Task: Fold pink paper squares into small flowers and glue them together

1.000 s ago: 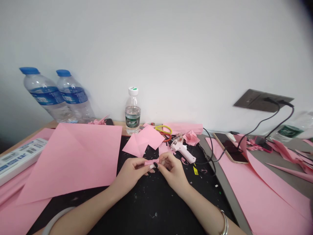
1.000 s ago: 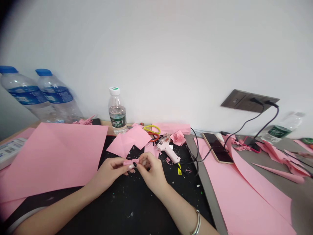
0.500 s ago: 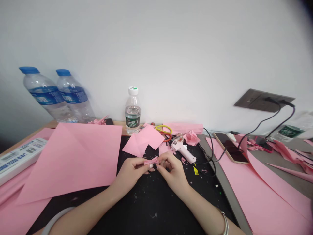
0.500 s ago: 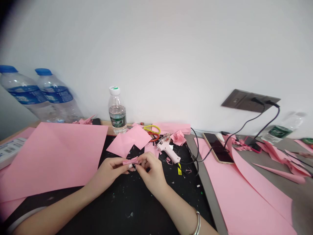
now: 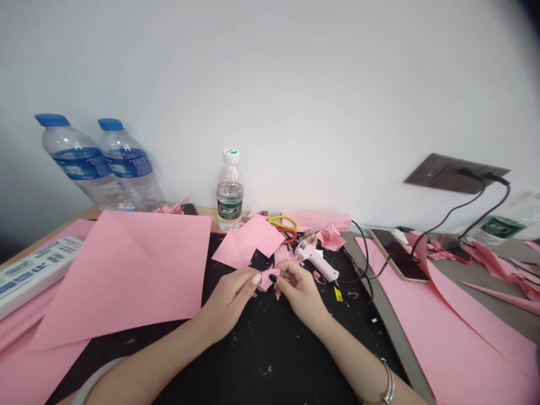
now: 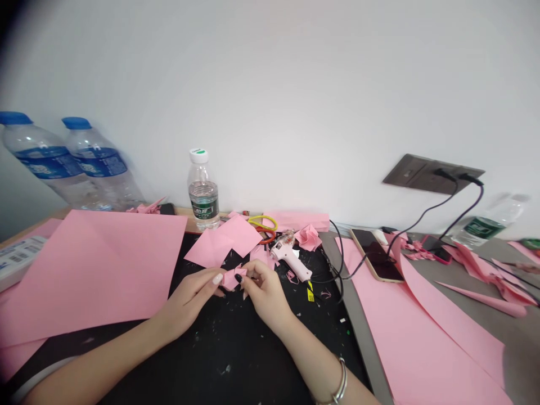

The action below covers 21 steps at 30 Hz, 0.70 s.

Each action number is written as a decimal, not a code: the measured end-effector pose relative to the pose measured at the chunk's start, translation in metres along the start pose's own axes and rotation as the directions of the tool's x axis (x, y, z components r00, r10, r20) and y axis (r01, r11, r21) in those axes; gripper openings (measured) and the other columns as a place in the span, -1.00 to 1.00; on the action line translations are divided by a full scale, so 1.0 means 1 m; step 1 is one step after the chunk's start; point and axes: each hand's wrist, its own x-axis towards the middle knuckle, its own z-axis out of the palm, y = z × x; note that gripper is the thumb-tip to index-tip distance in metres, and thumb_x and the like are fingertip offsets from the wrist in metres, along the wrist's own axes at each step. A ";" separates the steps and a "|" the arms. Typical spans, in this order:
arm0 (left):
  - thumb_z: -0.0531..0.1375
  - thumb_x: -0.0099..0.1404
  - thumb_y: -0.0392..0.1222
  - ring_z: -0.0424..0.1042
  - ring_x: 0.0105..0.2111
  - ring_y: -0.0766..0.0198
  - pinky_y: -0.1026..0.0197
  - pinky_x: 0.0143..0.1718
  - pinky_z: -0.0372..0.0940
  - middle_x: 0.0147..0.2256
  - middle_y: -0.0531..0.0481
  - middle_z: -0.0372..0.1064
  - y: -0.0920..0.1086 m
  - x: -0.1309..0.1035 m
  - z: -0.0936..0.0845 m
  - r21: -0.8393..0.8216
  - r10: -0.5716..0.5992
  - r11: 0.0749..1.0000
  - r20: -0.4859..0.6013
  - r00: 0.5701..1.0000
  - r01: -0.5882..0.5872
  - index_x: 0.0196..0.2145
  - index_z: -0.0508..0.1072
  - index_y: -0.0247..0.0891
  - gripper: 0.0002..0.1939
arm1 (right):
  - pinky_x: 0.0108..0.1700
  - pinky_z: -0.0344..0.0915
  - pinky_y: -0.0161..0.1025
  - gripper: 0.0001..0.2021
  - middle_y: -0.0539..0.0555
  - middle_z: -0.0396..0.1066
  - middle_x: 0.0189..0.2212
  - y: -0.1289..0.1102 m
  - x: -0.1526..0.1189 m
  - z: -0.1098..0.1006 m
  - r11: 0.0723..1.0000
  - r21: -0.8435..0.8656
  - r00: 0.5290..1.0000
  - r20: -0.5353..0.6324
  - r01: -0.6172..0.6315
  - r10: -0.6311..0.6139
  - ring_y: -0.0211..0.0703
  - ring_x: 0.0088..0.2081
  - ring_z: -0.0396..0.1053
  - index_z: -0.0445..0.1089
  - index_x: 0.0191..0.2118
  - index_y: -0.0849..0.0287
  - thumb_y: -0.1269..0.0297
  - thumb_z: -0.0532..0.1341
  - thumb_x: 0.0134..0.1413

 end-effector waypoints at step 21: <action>0.00 0.30 -0.23 0.22 -0.48 0.34 0.33 -0.49 0.13 -0.48 0.09 0.17 -0.001 -0.001 0.002 0.199 0.031 0.979 0.010 0.999 -0.033 -0.50 0.28 -0.25 -0.78 | -0.47 0.23 -0.34 -0.82 -0.09 0.32 -0.60 0.003 -0.002 0.005 0.991 0.072 0.991 0.073 -0.117 0.111 -0.34 -0.58 0.26 0.33 -0.40 0.20 0.21 0.27 -0.04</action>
